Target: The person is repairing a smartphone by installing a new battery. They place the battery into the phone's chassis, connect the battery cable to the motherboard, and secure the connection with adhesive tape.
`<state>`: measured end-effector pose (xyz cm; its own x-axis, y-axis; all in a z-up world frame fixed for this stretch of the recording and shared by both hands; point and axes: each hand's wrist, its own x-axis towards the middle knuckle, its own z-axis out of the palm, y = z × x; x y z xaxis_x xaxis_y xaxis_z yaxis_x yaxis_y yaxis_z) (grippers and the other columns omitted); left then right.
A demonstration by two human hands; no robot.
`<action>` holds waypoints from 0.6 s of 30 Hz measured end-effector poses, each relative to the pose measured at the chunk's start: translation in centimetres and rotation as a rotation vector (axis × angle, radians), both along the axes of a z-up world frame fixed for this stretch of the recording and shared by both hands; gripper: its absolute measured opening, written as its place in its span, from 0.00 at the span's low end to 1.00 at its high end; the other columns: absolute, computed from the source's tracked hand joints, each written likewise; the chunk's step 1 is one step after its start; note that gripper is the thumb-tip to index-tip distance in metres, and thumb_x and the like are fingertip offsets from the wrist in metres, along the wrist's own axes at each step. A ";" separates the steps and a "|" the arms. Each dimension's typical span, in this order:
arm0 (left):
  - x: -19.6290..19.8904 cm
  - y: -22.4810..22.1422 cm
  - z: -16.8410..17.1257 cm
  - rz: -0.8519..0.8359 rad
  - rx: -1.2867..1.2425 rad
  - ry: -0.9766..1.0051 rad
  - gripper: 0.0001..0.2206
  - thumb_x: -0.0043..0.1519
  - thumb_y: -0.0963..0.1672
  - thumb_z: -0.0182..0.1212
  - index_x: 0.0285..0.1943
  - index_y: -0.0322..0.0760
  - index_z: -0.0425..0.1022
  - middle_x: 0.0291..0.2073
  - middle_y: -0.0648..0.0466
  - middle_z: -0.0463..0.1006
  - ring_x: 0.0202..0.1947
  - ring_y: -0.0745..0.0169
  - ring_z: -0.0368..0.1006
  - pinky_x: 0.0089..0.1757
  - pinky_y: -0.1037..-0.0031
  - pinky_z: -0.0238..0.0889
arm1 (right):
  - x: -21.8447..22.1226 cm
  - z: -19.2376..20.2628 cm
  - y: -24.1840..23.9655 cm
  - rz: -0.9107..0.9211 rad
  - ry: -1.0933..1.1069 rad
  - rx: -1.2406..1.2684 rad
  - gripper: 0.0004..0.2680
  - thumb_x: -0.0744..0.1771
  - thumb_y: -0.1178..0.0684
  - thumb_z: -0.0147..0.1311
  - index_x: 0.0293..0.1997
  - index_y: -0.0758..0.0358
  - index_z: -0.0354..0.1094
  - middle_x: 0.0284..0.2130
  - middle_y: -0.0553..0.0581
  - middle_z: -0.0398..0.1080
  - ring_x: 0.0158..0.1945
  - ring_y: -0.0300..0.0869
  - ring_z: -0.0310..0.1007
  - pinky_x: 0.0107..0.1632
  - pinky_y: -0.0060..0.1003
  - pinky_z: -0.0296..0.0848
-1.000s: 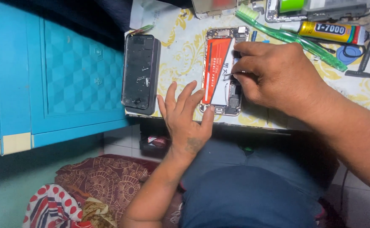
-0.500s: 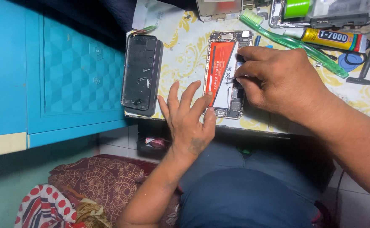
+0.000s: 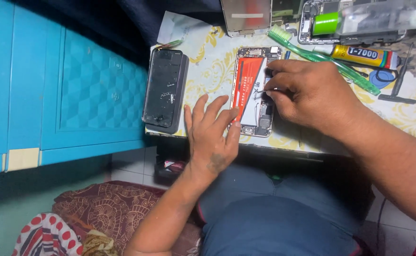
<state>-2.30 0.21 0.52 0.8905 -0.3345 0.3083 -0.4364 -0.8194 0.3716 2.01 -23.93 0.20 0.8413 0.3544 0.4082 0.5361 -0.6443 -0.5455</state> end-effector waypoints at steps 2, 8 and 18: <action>0.8 -0.1 -0.1 -0.019 -0.043 -0.025 0.12 0.61 0.46 0.54 0.49 0.44 0.80 0.57 0.53 0.78 0.64 0.40 0.65 0.62 0.41 0.49 | -0.1 -0.2 0.0 -0.004 0.008 0.013 0.05 0.63 0.58 0.61 0.40 0.60 0.80 0.51 0.63 0.78 0.52 0.51 0.80 0.50 0.43 0.76; 4.7 -1.7 0.9 -0.109 -0.043 -0.038 0.17 0.61 0.44 0.52 0.56 0.45 0.79 0.59 0.55 0.77 0.65 0.37 0.63 0.65 0.35 0.44 | 0.2 0.3 -0.3 -0.046 -0.040 0.028 0.05 0.63 0.59 0.62 0.40 0.63 0.80 0.51 0.64 0.78 0.49 0.52 0.81 0.50 0.42 0.77; 7.2 -3.2 1.0 -0.175 0.062 -0.036 0.16 0.57 0.42 0.54 0.53 0.41 0.80 0.55 0.59 0.77 0.60 0.37 0.62 0.62 0.25 0.38 | 0.8 1.1 -0.3 -0.152 -0.136 -0.133 0.03 0.63 0.53 0.63 0.36 0.53 0.80 0.47 0.52 0.81 0.39 0.49 0.77 0.37 0.45 0.73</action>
<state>4.90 -2.97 1.56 0.8057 -0.5029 0.3130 -0.5866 -0.7506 0.3041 2.86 -24.26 1.34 0.8294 0.2866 0.4795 0.4905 -0.7844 -0.3796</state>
